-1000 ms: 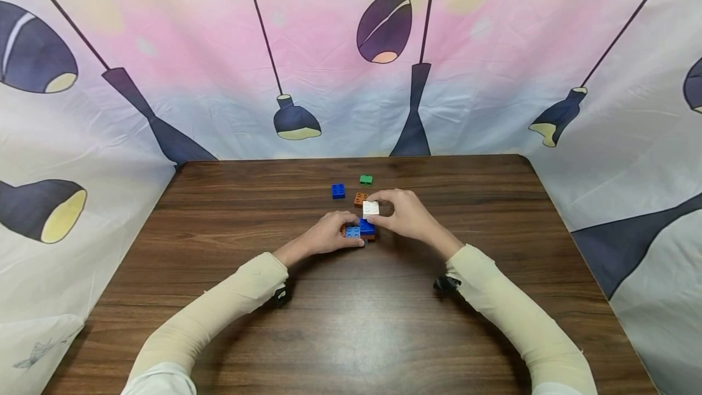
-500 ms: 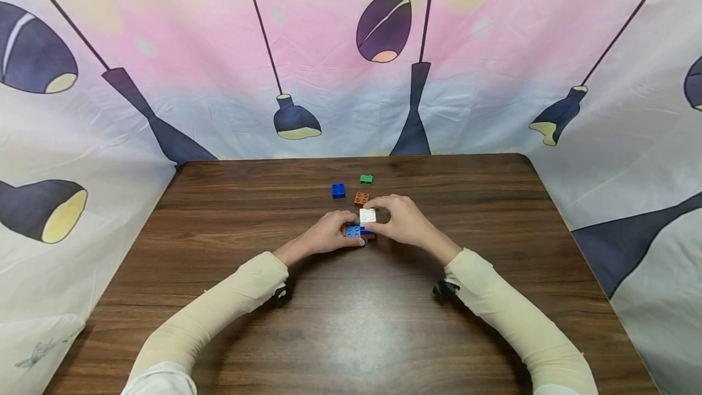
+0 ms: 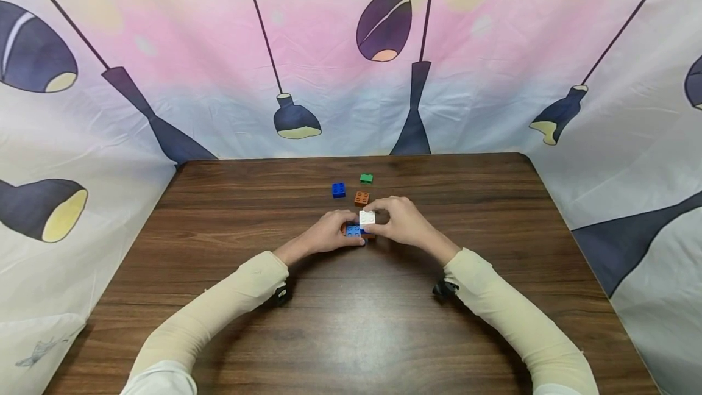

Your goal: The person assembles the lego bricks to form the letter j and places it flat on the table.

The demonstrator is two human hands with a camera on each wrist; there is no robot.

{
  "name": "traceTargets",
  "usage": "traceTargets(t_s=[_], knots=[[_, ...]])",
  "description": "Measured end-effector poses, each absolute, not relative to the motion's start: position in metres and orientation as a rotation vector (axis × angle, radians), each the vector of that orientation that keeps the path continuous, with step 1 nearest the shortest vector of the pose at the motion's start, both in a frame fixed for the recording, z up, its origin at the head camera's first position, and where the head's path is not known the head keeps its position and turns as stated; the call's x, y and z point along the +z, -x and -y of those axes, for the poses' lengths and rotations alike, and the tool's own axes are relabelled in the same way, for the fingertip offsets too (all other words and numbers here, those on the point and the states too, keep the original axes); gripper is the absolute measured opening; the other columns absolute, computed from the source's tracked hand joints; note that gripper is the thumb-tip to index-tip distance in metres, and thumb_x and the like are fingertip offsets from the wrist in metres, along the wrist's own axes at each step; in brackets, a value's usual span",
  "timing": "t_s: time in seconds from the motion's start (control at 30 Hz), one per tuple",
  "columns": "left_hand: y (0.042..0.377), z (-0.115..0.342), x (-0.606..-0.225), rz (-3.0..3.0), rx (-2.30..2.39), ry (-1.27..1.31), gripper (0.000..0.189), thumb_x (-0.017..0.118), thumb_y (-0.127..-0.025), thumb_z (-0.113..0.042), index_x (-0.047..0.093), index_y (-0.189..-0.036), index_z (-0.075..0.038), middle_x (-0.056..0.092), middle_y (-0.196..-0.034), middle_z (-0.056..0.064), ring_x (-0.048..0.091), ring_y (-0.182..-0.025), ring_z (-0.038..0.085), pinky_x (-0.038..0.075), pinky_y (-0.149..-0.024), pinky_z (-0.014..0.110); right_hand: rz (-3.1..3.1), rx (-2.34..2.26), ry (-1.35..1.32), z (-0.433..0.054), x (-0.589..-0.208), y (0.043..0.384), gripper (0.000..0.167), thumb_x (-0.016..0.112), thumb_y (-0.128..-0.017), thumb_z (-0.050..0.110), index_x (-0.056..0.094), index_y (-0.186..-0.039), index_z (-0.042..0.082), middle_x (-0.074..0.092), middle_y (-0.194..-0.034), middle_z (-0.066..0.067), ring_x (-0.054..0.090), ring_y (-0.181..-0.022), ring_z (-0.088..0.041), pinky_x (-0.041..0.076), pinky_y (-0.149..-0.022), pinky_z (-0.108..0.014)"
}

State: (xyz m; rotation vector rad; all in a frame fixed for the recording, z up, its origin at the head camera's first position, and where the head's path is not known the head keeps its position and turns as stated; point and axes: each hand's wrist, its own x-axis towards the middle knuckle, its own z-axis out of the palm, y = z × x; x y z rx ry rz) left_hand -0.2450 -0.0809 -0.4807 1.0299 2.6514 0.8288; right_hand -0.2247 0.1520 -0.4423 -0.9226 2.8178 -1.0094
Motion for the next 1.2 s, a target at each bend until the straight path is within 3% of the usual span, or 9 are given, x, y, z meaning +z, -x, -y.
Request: traceTargets(t_s=[0.2, 0.47, 0.77, 1.2], knots=[[0.2460, 0.0812, -0.4805, -2.650, 0.814, -1.023, 0.039, 0.078, -0.092, -0.038, 0.070, -0.120, -0.011, 0.069, -0.104, 0.000, 0.057, -0.085, 0.011, 0.046, -0.073, 0.028, -2.810, -1.019, 0.919, -0.1518, -0.4429, 0.2273, 0.039, 0.082, -0.089, 0.031, 0.075, -0.123, 0.013, 0.074, -0.119, -0.002, 0.068, -0.113, -0.025, 0.053, -0.094, -0.048], [0.2459, 0.0818, -0.4809, -2.649, 0.807, -1.012, 0.039, 0.078, -0.092, -0.038, 0.070, -0.120, -0.012, 0.069, -0.105, 0.000, 0.057, -0.086, 0.012, 0.046, -0.074, 0.028, -2.840, -0.980, 0.909, -0.1500, -0.4437, 0.2269, 0.039, 0.084, -0.087, 0.032, 0.076, -0.121, 0.015, 0.075, -0.116, 0.000, 0.067, -0.102, -0.020, 0.054, -0.082, -0.041], [0.2457, 0.0812, -0.4806, -2.642, 0.823, -1.020, 0.039, 0.077, -0.093, -0.037, 0.069, -0.121, -0.012, 0.070, -0.108, 0.001, 0.058, -0.087, 0.012, 0.047, -0.075, 0.029, -2.903, -0.923, 0.907, -0.1494, -0.4459, 0.2228, 0.039, 0.084, -0.087, 0.034, 0.076, -0.120, 0.015, 0.075, -0.116, -0.001, 0.066, -0.104, -0.023, 0.050, -0.089, -0.048], [0.2465, 0.0810, -0.4819, -2.643, 0.820, -1.014, 0.041, 0.078, -0.092, -0.037, 0.069, -0.123, -0.011, 0.070, -0.112, 0.003, 0.058, -0.091, 0.013, 0.047, -0.078, 0.031, -2.834, -1.042, 0.846, -0.1486, -0.4479, 0.2234, 0.035, 0.085, -0.086, 0.029, 0.075, -0.117, 0.015, 0.075, -0.111, -0.002, 0.069, -0.101, -0.019, 0.056, -0.084, -0.042]])
